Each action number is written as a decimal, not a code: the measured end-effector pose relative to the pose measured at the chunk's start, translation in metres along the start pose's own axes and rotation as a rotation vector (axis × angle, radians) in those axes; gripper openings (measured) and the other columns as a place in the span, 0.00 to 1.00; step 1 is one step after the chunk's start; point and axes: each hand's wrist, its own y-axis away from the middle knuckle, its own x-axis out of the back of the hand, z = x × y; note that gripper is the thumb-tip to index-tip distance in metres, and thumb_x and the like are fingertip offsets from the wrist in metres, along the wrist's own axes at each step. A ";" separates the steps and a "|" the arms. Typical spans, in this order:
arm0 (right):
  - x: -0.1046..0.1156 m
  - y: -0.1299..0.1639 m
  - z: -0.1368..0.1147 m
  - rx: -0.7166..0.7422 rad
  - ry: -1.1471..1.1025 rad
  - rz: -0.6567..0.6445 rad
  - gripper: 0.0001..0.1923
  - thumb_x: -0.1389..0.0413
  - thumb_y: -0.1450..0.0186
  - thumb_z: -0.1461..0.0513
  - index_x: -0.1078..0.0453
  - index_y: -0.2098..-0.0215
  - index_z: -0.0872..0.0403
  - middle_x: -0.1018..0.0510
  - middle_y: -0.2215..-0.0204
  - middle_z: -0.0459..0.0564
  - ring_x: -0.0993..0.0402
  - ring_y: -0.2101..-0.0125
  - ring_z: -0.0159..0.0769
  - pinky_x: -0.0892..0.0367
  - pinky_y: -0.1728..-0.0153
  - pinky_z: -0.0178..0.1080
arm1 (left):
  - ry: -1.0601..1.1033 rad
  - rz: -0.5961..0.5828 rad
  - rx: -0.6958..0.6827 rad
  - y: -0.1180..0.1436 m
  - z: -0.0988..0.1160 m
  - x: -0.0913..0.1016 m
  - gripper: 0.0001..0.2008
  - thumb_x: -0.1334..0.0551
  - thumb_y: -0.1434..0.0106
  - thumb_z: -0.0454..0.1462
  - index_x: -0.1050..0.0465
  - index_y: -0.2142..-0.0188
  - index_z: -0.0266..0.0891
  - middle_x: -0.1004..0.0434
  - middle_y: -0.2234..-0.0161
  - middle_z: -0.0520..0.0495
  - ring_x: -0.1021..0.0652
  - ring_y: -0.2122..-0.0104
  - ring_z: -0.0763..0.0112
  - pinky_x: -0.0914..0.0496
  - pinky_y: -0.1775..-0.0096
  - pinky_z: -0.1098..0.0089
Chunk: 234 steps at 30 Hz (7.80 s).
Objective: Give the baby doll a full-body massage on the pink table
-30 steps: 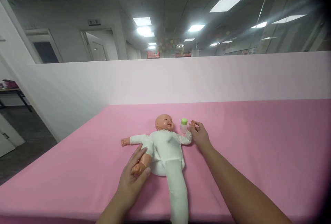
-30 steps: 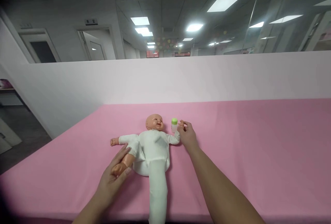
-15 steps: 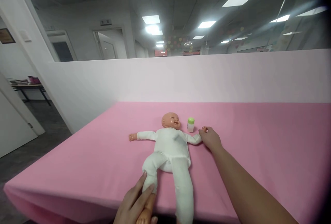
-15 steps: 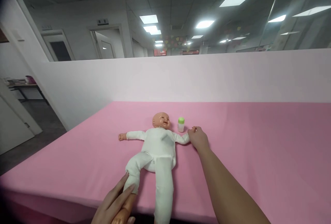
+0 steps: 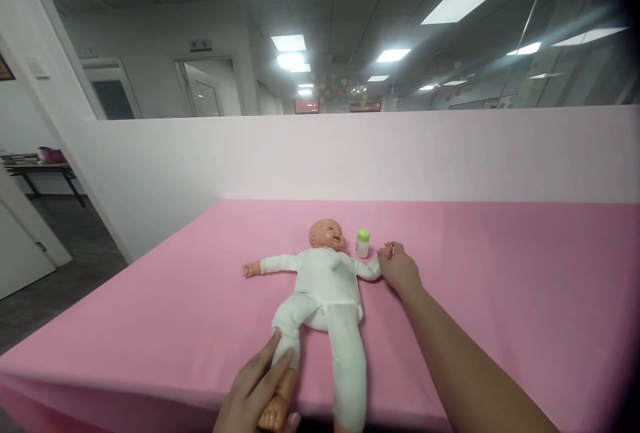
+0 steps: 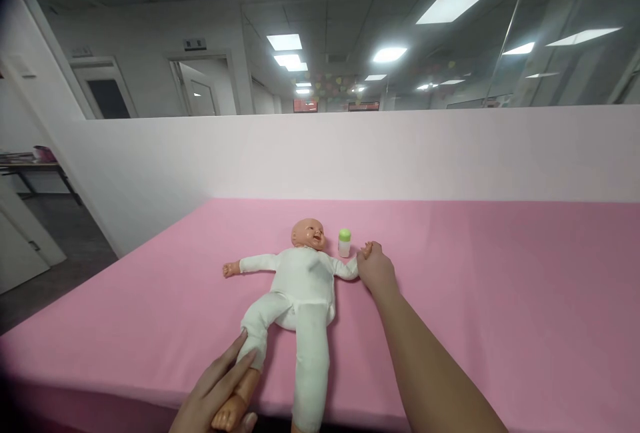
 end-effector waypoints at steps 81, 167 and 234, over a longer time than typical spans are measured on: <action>-0.007 -0.010 0.016 -0.054 -0.125 -0.101 0.27 0.46 0.34 0.47 0.29 0.41 0.50 0.20 0.48 0.56 0.23 0.49 0.49 0.29 0.51 0.45 | 0.155 -0.006 0.056 0.000 0.003 -0.010 0.31 0.34 0.41 0.40 0.32 0.37 0.52 0.32 0.37 0.40 0.26 0.41 0.52 0.25 0.44 0.59; -0.002 0.019 -0.024 0.277 -0.360 0.119 0.33 0.41 0.36 0.50 0.38 0.35 0.50 0.18 0.54 0.52 0.19 0.60 0.43 0.24 0.56 0.44 | 0.198 -0.055 0.206 -0.032 -0.003 0.012 0.44 0.35 0.41 0.34 0.49 0.28 0.55 0.38 0.32 0.43 0.32 0.35 0.47 0.30 0.39 0.52; -0.001 0.005 -0.014 0.239 -0.217 0.213 0.34 0.42 0.35 0.52 0.41 0.34 0.49 0.19 0.53 0.53 0.21 0.56 0.48 0.28 0.57 0.46 | 0.021 0.030 0.152 -0.019 -0.006 0.003 0.41 0.36 0.39 0.39 0.49 0.28 0.48 0.30 0.36 0.45 0.25 0.41 0.53 0.24 0.44 0.59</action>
